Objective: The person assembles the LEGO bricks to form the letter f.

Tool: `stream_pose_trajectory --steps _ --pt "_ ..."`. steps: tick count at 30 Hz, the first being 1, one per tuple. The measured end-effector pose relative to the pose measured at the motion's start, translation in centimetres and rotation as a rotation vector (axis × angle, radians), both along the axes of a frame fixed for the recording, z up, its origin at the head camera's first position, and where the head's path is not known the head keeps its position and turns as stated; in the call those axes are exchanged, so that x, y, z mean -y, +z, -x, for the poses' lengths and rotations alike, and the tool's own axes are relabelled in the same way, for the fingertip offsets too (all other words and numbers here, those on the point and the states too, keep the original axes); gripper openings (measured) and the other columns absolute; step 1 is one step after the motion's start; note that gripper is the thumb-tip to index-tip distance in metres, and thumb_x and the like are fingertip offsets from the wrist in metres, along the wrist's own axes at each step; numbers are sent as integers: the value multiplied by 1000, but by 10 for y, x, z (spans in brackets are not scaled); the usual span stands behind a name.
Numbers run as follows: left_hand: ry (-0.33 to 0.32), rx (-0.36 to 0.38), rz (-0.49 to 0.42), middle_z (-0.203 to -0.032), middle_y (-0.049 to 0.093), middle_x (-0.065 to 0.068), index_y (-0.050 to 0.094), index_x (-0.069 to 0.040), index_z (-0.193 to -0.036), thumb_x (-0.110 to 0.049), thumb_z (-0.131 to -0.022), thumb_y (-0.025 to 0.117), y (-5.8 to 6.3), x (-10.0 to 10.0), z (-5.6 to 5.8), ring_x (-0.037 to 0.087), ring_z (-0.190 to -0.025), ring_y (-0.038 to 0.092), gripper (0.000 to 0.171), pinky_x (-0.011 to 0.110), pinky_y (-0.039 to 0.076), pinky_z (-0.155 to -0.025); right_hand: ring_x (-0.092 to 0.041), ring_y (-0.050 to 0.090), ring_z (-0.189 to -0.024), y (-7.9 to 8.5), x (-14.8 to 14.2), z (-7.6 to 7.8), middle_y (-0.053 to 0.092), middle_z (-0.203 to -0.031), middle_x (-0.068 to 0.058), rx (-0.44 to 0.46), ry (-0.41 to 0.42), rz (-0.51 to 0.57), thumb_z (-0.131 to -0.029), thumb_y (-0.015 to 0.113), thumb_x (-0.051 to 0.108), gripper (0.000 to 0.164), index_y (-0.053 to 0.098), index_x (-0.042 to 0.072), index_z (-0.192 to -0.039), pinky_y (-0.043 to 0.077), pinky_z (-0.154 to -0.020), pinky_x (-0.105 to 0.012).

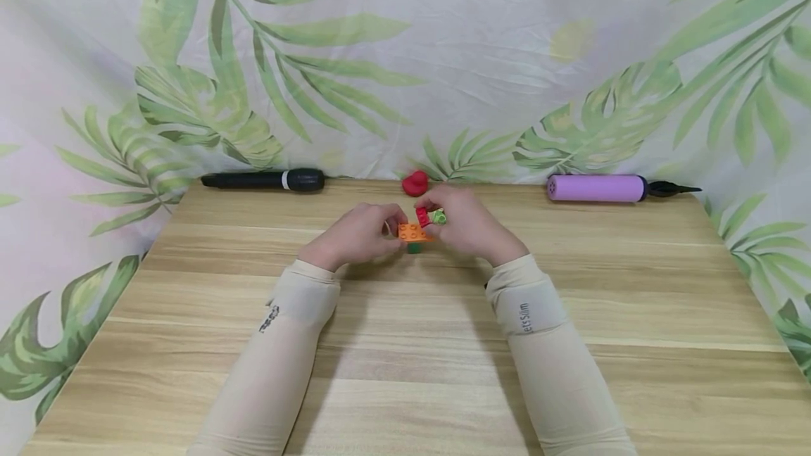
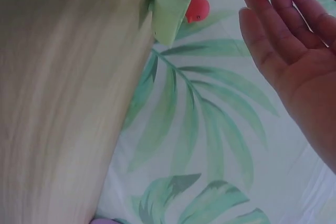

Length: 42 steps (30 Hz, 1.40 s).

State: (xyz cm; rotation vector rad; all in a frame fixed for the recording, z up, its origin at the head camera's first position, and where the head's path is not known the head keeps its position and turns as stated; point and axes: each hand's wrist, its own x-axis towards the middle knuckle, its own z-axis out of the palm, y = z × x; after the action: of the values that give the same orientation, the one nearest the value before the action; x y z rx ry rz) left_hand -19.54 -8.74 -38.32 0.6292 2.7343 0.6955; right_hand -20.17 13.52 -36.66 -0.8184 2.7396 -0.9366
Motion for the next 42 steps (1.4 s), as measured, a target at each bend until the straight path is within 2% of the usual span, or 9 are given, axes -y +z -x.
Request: stream_pose_trajectory --steps 9,18,25,42 --pt "-1 -8 0 -95 73 -2 70 -13 -118 -27 -93 78 1 0 0 17 -87 66 29 35 54 -83 -26 69 -117 -4 7 -2 76 -119 -7 31 32 -8 -92 83 18 32 71 12 -122 53 -104 -48" --pt "9 -5 30 -94 72 -2 70 -12 -121 -30 -93 80 2 0 -1 17 -85 65 35 34 53 -80 -26 71 -116 -6 9 -3 77 -118 -8 1 48 -4 -90 85 17 32 72 10 -118 54 -103 -47" --pt "10 3 33 -91 70 -2 71 -12 -118 -29 -93 80 2 -1 -1 18 -82 63 32 33 52 -75 -26 71 -116 -7 10 -2 77 -118 -8 -2 45 -8 -90 86 19 32 72 10 -118 54 -104 -47" --pt "0 2 16 -88 70 -2 72 -14 -111 -28 -93 79 2 -1 -1 17 -79 62 24 33 51 -74 -26 71 -113 -10 12 -3 77 -116 -8 -12 40 -3 -89 87 17 31 72 11 -116 54 -101 -46"
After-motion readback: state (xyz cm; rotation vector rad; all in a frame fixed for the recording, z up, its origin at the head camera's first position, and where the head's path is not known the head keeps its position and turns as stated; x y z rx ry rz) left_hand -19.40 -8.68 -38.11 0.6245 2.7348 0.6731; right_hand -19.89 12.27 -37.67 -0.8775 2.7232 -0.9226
